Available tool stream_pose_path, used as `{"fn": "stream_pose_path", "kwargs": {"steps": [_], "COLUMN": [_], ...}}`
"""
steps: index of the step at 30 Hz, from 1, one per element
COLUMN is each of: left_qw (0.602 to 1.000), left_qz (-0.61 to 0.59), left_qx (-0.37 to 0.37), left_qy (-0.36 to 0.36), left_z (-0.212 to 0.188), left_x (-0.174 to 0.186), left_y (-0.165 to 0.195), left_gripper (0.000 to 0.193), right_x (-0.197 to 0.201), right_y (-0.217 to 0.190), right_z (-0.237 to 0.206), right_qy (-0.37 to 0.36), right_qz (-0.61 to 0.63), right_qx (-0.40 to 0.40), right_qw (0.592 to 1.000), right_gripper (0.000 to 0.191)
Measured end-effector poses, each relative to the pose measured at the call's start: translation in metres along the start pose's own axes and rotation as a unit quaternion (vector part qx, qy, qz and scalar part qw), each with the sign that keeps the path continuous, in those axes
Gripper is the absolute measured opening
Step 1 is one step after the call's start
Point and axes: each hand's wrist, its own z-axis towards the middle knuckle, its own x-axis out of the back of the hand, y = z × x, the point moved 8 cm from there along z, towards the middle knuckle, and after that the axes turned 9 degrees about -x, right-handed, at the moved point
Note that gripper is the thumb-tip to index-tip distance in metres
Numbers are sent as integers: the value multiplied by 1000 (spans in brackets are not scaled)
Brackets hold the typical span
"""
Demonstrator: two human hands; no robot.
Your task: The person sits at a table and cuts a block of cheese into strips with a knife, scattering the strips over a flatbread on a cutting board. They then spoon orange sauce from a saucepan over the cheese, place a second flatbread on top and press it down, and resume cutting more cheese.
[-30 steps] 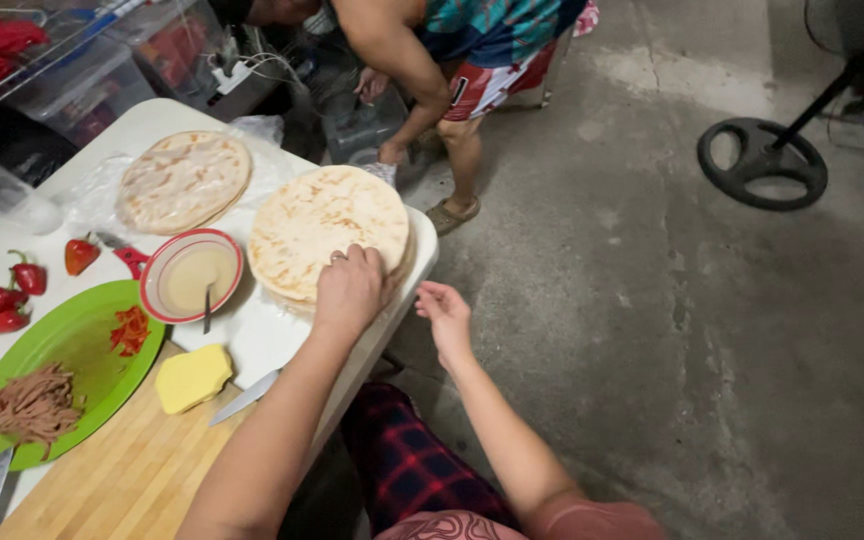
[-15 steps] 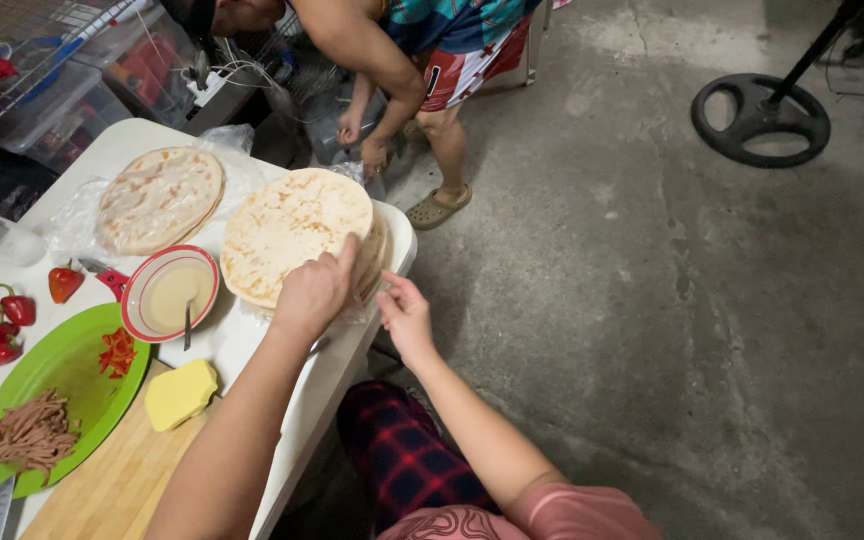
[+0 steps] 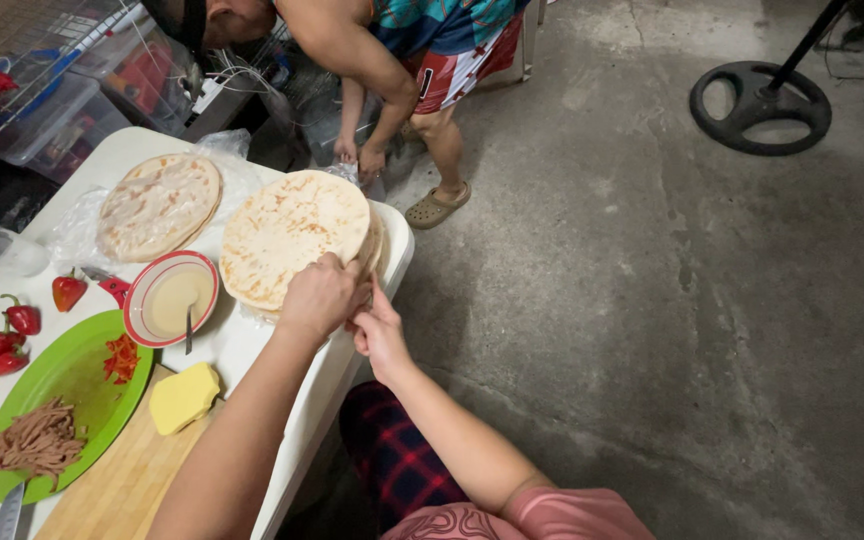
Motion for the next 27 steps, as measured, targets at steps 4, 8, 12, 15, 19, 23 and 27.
{"fn": "stream_pose_path", "kwargs": {"steps": [4, 8, 12, 15, 19, 23, 27], "left_qw": [999, 998, 995, 995, 995, 993, 996], "left_qz": [33, 44, 63, 66, 89, 106, 83], "left_qx": [-13, -13, -22, -17, -25, -41, -37], "left_qy": [11, 50, 71, 74, 47, 19, -18], "left_z": [0, -2, -4, -5, -5, -9, -12], "left_x": [-2, -4, -5, -6, -10, -7, -8], "left_y": [0, 2, 1, -2, -3, 4, 4], "left_gripper": [25, 22, 16, 16, 17, 54, 69], "right_x": [15, 23, 23, 27, 28, 13, 5], "right_y": [8, 5, 4, -1, 17, 23, 28], "right_z": [6, 12, 13, 8, 8, 6, 7], "right_qy": [15, -9, -21, 1, 43, 12, -28], "right_qz": [41, 81, 65, 90, 112, 73, 141], "right_qx": [-29, -24, -25, 32, -26, -25, -53], "right_qw": [999, 996, 997, 995, 992, 997, 988], "right_gripper": [72, 64, 61, 60, 69, 73, 72]}}
